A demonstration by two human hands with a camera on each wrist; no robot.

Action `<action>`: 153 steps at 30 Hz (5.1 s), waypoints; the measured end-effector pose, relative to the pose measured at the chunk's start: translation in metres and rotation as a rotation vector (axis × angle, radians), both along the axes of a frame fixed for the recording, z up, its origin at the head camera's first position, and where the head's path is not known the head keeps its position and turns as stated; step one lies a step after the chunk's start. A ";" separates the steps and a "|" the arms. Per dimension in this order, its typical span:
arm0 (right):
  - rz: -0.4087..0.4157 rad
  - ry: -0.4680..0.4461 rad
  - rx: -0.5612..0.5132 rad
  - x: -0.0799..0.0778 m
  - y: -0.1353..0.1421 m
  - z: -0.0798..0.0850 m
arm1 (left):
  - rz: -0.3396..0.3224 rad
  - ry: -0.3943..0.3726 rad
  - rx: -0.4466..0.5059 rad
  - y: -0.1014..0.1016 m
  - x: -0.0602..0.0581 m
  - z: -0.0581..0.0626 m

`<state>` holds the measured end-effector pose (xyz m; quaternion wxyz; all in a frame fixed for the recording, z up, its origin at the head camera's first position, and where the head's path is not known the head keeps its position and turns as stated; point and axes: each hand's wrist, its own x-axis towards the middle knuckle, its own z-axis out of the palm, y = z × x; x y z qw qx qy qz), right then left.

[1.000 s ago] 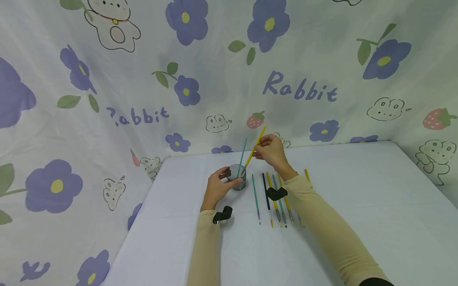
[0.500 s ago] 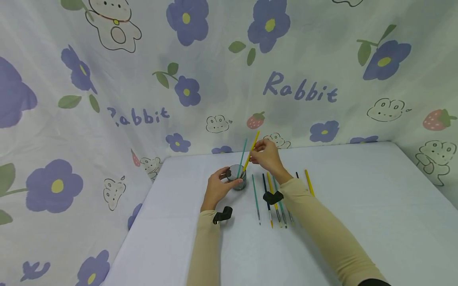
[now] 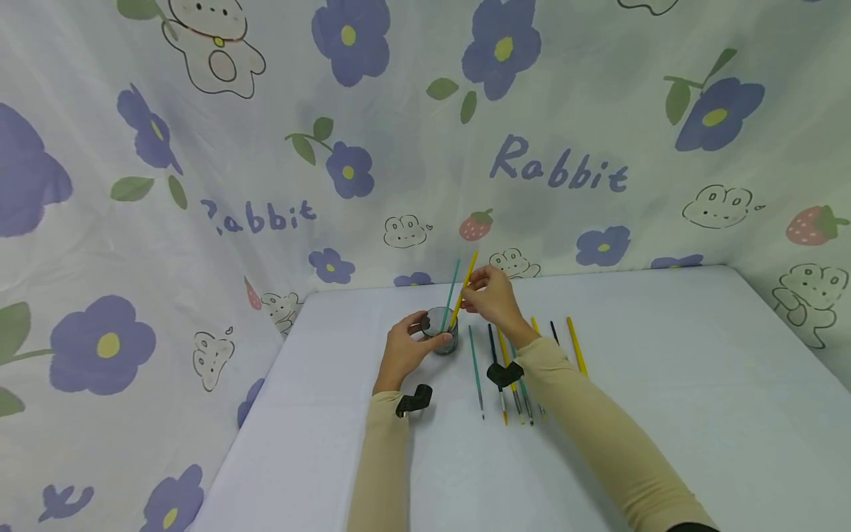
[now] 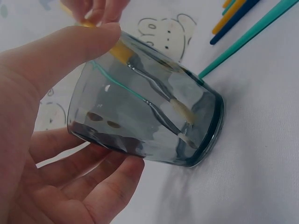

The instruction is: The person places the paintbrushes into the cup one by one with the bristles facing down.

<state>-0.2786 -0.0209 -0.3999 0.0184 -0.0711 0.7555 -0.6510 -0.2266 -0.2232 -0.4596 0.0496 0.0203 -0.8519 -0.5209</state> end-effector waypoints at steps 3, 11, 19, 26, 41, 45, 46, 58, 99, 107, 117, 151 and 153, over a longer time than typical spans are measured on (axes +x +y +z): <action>0.005 -0.005 0.015 0.001 -0.001 -0.001 | -0.002 0.001 0.003 0.000 0.000 0.000; 0.006 -0.004 0.028 0.003 -0.001 -0.002 | -0.017 0.013 0.010 0.000 -0.002 -0.002; 0.005 0.009 0.054 0.005 0.009 0.002 | -0.014 0.013 0.003 0.000 0.000 0.001; -0.004 0.039 0.089 0.009 0.038 0.004 | -0.027 0.012 0.011 -0.001 -0.001 0.001; -0.130 0.058 0.241 0.029 0.124 -0.006 | -0.015 -0.006 0.016 -0.001 -0.001 0.002; -0.155 0.051 0.300 0.037 0.141 -0.012 | -0.022 -0.005 0.010 -0.001 0.000 0.000; -0.158 0.051 0.315 0.037 0.144 -0.014 | -0.025 -0.002 0.014 -0.001 0.000 0.000; -0.132 0.047 0.488 0.034 0.163 -0.032 | -0.026 0.002 0.024 -0.001 0.001 0.000; 0.083 -0.286 0.724 0.034 0.174 -0.048 | -0.030 -0.002 0.024 0.000 0.000 0.000; 0.080 -0.283 0.598 0.031 0.174 -0.041 | -0.032 -0.001 0.037 0.000 0.000 0.002; 0.029 -0.216 0.350 0.030 0.171 -0.032 | -0.024 -0.012 0.023 0.000 0.000 0.002; -0.122 -0.037 -0.103 0.011 0.104 0.030 | -0.031 -0.005 0.028 -0.002 -0.001 0.000; -0.122 -0.030 -0.128 0.010 0.099 0.030 | -0.033 -0.004 0.031 -0.002 -0.002 -0.001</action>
